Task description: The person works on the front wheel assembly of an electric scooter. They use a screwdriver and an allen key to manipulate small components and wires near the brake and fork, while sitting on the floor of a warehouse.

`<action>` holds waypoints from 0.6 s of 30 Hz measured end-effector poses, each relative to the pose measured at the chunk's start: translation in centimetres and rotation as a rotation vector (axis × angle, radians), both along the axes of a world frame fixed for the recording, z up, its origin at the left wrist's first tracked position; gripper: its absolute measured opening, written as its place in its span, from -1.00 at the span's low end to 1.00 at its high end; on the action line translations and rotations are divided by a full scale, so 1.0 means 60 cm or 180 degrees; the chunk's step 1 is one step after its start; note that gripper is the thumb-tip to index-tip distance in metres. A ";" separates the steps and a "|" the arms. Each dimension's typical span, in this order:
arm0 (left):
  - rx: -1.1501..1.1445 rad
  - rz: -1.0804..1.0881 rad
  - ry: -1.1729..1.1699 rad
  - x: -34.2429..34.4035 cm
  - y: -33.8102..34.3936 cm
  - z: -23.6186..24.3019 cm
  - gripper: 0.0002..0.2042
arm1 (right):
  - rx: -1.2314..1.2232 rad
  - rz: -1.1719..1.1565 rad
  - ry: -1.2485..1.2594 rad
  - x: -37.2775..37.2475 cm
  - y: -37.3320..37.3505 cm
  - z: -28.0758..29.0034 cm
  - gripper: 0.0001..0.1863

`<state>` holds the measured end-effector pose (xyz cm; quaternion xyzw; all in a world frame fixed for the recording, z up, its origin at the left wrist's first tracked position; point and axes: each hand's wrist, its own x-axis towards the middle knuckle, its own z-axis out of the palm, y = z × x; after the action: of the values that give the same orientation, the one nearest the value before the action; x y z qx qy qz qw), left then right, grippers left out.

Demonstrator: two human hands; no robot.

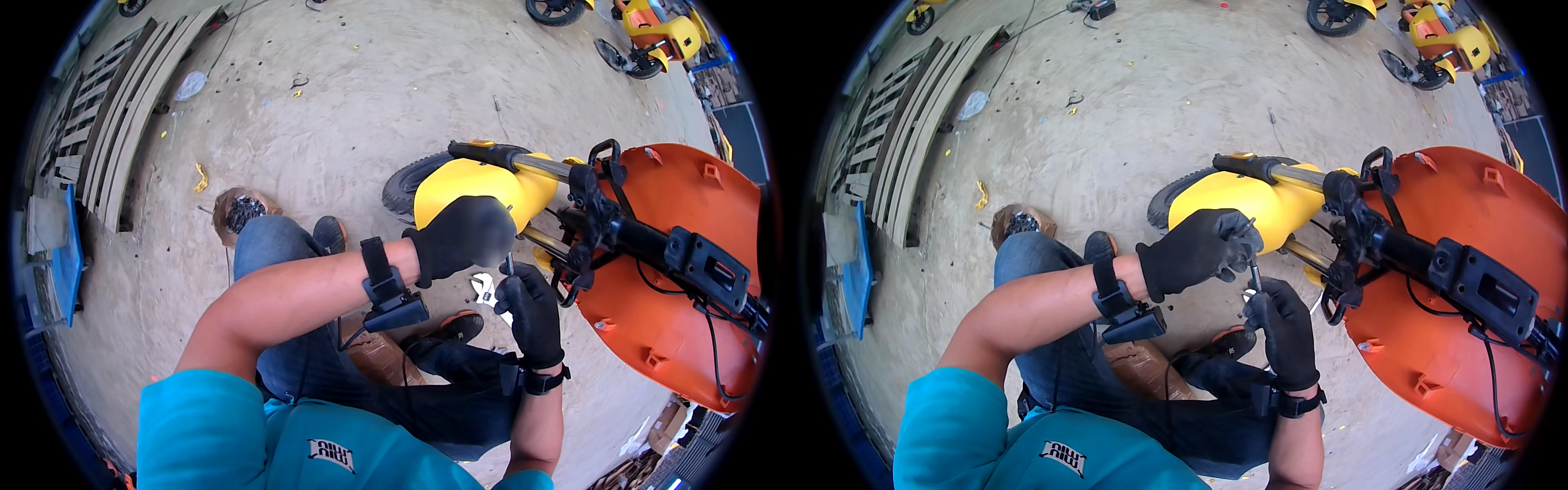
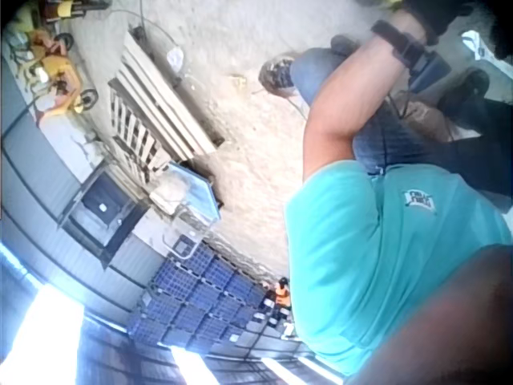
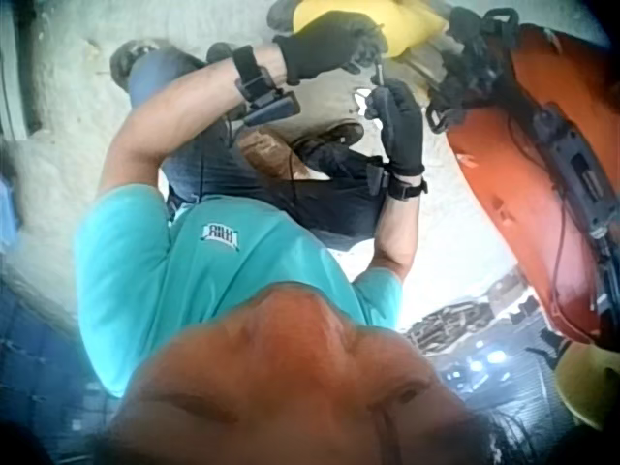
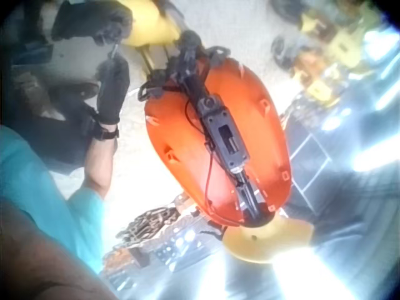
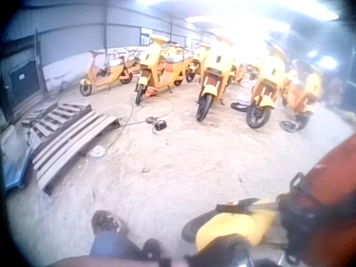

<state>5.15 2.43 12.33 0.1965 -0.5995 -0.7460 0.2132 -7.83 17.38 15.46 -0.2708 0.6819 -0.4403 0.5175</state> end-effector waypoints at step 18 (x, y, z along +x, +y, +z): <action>-0.0129 0.0566 0.0350 -0.006 0.005 -0.016 -0.94 | -0.0733 -0.0535 0.0987 -0.025 0.015 0.019 -0.81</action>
<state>4.80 2.74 11.35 0.2034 -0.5821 -0.7215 0.3150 -9.36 18.25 16.57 -0.3348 0.7187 -0.5101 0.3335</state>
